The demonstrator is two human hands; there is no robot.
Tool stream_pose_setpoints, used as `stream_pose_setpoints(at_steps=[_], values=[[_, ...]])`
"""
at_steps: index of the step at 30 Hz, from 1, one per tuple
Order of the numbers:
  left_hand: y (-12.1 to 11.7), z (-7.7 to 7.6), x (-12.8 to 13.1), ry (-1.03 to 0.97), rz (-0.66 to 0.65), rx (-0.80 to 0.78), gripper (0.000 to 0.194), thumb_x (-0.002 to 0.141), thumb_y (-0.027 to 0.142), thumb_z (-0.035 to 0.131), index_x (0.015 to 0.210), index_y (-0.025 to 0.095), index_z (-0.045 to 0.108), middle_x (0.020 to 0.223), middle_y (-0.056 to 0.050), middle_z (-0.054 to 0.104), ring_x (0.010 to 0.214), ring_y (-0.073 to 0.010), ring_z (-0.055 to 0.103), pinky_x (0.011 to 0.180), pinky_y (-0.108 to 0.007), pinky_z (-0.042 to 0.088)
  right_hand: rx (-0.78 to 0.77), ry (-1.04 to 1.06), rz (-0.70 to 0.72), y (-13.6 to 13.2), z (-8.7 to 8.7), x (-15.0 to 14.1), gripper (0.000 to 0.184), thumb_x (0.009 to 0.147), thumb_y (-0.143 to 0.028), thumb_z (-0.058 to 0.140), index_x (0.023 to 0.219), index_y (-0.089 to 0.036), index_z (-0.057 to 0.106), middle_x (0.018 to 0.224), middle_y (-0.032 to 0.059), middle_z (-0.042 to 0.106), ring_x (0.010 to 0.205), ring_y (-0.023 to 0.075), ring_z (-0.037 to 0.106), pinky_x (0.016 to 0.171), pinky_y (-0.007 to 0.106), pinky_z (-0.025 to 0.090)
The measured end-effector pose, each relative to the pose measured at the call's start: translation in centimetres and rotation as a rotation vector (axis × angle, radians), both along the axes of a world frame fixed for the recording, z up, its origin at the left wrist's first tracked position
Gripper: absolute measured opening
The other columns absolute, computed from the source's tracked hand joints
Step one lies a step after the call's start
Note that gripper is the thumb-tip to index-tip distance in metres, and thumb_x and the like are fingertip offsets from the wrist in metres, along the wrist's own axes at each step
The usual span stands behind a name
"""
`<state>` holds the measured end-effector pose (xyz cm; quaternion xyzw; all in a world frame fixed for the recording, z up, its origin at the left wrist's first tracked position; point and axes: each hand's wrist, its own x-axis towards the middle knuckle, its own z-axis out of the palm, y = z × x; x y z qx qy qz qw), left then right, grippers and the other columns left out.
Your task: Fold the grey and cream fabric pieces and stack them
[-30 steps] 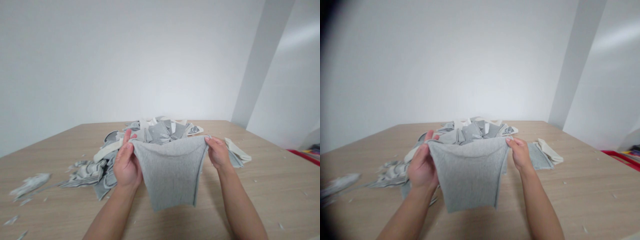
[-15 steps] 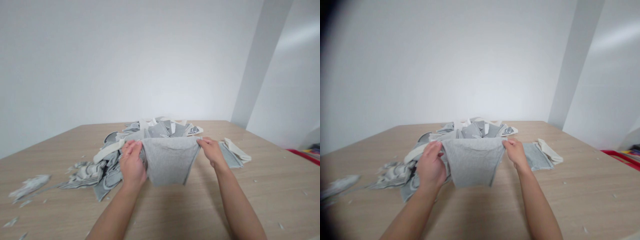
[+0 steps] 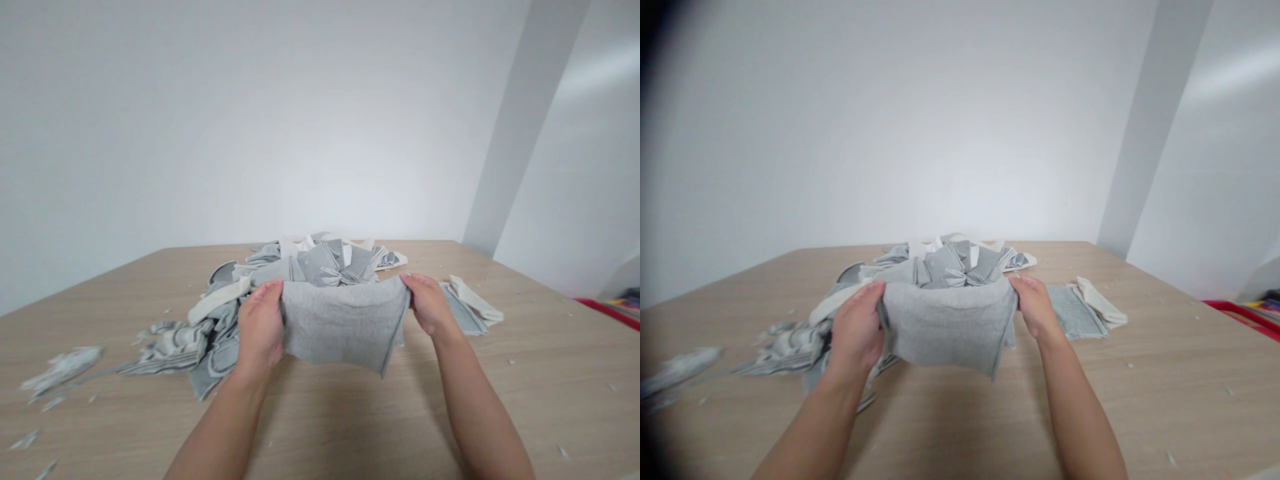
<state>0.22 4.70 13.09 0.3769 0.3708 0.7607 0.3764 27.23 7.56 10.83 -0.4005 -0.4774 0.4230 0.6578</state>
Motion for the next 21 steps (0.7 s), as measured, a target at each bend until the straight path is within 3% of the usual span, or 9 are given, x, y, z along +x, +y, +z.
stream_pose_setpoints(at_steps=[3, 7, 14, 18, 21], values=[[0.2, 0.0, -0.2, -0.024, -0.016, 0.001, 0.016, 0.070, 0.031, 0.066, 0.073, 0.015, 0.063, 0.066, 0.002, 0.060, 0.063, -0.0117, 0.052, 0.062, -0.022, 0.040, -0.020, 0.097, 0.056, -0.1, 0.3, 0.1, 0.031, 0.065, -0.046, 0.071, 0.066, -0.017, 0.062, 0.053, -0.0021, 0.060, 0.047, 0.0115, 0.050, 0.046, 0.022, 0.035], [0.2, 0.3, -0.3, -0.086, -0.062, 0.057, 0.017, 0.070, 0.031, 0.067, 0.075, 0.015, 0.062, 0.070, 0.002, 0.061, 0.066, -0.0113, 0.055, 0.065, -0.022, 0.042, 0.097, 0.141, 0.045, -0.4, 0.5, 0.3, 0.027, 0.067, -0.043, 0.072, 0.073, -0.017, 0.067, 0.061, -0.0007, 0.065, 0.054, 0.0123, 0.054, 0.055, 0.024, 0.041], [-0.6, 0.6, 0.0, -0.183, -0.254, 0.265, 0.017, 0.073, 0.031, 0.069, 0.075, 0.017, 0.060, 0.075, 0.000, 0.063, 0.071, -0.0131, 0.059, 0.072, -0.026, 0.049, 0.310, 0.138, 0.054, -0.9, 0.6, 0.1, 0.022, 0.070, -0.039, 0.071, 0.080, -0.019, 0.071, 0.076, 0.0044, 0.071, 0.077, 0.0200, 0.063, 0.071, 0.032, 0.047], [-1.1, 0.4, -0.1, -0.166, -0.350, 0.319, 0.018, 0.075, 0.034, 0.068, 0.076, 0.017, 0.061, 0.080, -0.002, 0.064, 0.076, -0.0149, 0.060, 0.070, -0.026, 0.049, 0.332, 0.159, 0.130, -1.2, 0.6, 0.0, 0.022, 0.072, -0.037, 0.070, 0.084, -0.019, 0.071, 0.075, 0.0049, 0.071, 0.077, 0.0206, 0.064, 0.069, 0.032, 0.048], [-1.3, 0.3, -0.2, -0.143, -0.382, 0.301, 0.020, 0.075, 0.035, 0.068, 0.073, 0.017, 0.059, 0.074, -0.001, 0.063, 0.068, -0.0132, 0.058, 0.063, -0.023, 0.047, 0.272, 0.152, 0.159, -1.5, 0.6, 0.1, 0.019, 0.072, -0.037, 0.070, 0.078, -0.019, 0.070, 0.070, 0.0041, 0.070, 0.071, 0.0199, 0.064, 0.064, 0.030, 0.049]])
